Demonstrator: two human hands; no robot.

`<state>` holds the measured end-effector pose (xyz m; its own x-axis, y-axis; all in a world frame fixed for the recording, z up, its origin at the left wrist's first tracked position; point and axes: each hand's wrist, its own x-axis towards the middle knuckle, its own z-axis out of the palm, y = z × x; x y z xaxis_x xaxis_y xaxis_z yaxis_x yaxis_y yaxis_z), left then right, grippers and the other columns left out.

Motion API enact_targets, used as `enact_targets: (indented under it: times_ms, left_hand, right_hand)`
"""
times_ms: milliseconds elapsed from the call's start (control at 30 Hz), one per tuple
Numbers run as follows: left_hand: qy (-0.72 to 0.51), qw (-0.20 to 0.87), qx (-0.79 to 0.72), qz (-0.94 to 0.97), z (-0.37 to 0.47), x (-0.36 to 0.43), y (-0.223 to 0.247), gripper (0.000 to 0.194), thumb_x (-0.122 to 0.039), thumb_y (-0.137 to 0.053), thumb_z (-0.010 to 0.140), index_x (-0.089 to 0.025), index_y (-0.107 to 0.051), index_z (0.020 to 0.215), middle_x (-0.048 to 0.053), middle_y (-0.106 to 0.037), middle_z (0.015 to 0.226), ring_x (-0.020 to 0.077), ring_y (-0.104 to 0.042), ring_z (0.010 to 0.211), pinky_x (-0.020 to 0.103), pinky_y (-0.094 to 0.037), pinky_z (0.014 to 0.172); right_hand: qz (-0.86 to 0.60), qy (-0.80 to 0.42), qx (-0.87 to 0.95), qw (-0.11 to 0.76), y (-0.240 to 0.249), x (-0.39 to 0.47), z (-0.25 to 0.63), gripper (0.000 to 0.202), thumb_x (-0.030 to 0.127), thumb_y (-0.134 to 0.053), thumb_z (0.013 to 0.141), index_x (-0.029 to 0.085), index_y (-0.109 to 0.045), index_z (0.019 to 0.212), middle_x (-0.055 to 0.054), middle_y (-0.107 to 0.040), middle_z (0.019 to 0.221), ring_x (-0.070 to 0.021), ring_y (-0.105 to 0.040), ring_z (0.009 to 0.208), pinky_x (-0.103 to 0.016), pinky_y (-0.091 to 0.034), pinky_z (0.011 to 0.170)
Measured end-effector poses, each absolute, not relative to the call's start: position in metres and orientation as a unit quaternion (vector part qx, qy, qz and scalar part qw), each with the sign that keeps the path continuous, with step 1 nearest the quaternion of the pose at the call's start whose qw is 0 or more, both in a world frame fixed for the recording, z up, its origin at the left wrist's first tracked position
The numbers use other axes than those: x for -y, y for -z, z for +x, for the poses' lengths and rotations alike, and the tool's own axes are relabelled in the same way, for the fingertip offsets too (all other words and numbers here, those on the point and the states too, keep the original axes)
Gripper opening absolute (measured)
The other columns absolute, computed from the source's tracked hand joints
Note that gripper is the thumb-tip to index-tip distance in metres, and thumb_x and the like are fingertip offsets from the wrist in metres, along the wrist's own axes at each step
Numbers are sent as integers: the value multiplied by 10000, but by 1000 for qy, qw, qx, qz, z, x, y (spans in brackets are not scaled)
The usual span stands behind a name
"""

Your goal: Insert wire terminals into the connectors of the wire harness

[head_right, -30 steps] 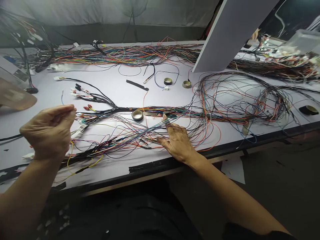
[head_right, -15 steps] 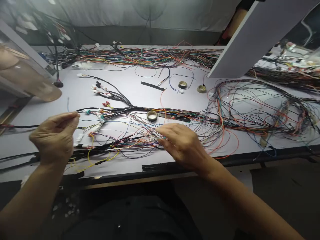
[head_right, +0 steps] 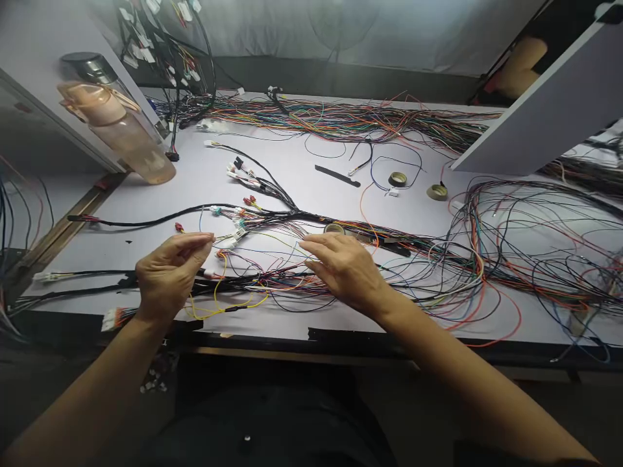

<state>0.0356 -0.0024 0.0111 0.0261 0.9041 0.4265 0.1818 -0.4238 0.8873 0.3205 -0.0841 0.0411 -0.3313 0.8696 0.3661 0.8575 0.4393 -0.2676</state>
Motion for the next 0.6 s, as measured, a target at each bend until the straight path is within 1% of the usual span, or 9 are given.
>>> enact_targets:
  times_ms: [67, 133, 167, 267, 333, 400, 500, 600]
  left_hand:
    - [-550, 328, -439, 631, 32, 4, -7, 115, -189, -724, 763, -191, -733, 877, 44, -736, 933, 178, -698, 902, 373, -554, 934]
    - [-551, 335, -442, 624, 28, 5, -2, 115, -199, -723, 764, -185, -731, 878, 47, -732, 929, 179, -696, 906, 376, -552, 936]
    - [-553, 337, -441, 622, 26, 6, 0, 115, -204, -722, 765, -183, -730, 878, 47, -729, 929, 179, -695, 910, 376, -551, 937]
    - [-540, 339, -441, 631, 23, 8, 6, 115, -220, -710, 776, -195, -730, 887, 42, -723, 948, 179, -691, 925, 370, -563, 914]
    - [-525, 337, -444, 643, 22, 8, 9, 120, -228, -702, 784, -208, -732, 899, 41, -721, 958, 180, -689, 926, 364, -569, 897]
    - [-515, 338, -447, 649, 22, 8, 11, 127, -228, -695, 792, -209, -733, 911, 44, -722, 958, 180, -686, 928, 362, -563, 902]
    - [-517, 344, -440, 649, 20, 9, 13, 125, -216, -693, 796, -201, -731, 915, 47, -722, 951, 175, -686, 923, 360, -555, 910]
    - [-526, 341, -427, 651, 20, 11, 8, 119, -200, -691, 800, -214, -727, 913, 43, -720, 959, 172, -686, 922, 364, -555, 908]
  right_hand:
    - [-514, -12, 834, 200, -30, 74, 311, 399, 282, -519, 948, 200, -527, 1339, -99, -594, 1341, -245, -521, 1253, -431, -425, 1009]
    - [-497, -4, 852, 163, -21, 70, 308, 431, 305, -534, 942, 204, -505, 1360, -100, -610, 1317, -257, -492, 1280, -452, -386, 1036]
    - [-491, 2, 858, 151, -18, 70, 307, 407, 317, -540, 940, 201, -533, 1330, -101, -645, 1258, -256, -521, 1242, -453, -371, 1039]
    - [-489, 18, 862, 134, -14, 74, 309, 307, 335, -526, 951, 189, -613, 1207, -88, -704, 1078, -217, -620, 1020, -423, -362, 1004]
    - [-498, 18, 858, 122, -12, 80, 309, 288, 343, -499, 965, 196, -625, 1179, -74, -710, 1050, -200, -623, 933, -398, -379, 931]
    - [-513, 8, 851, 111, -7, 87, 310, 294, 339, -474, 976, 204, -621, 1191, -72, -702, 1101, -210, -610, 953, -390, -384, 876]
    - [-524, -31, 842, 128, -4, 93, 311, 300, 346, -473, 977, 224, -620, 1208, -66, -673, 1201, -235, -589, 1049, -424, -378, 904]
    - [-530, -74, 820, 205, -17, 87, 308, 301, 349, -487, 971, 236, -620, 1217, -67, -657, 1244, -244, -576, 1128, -466, -368, 967]
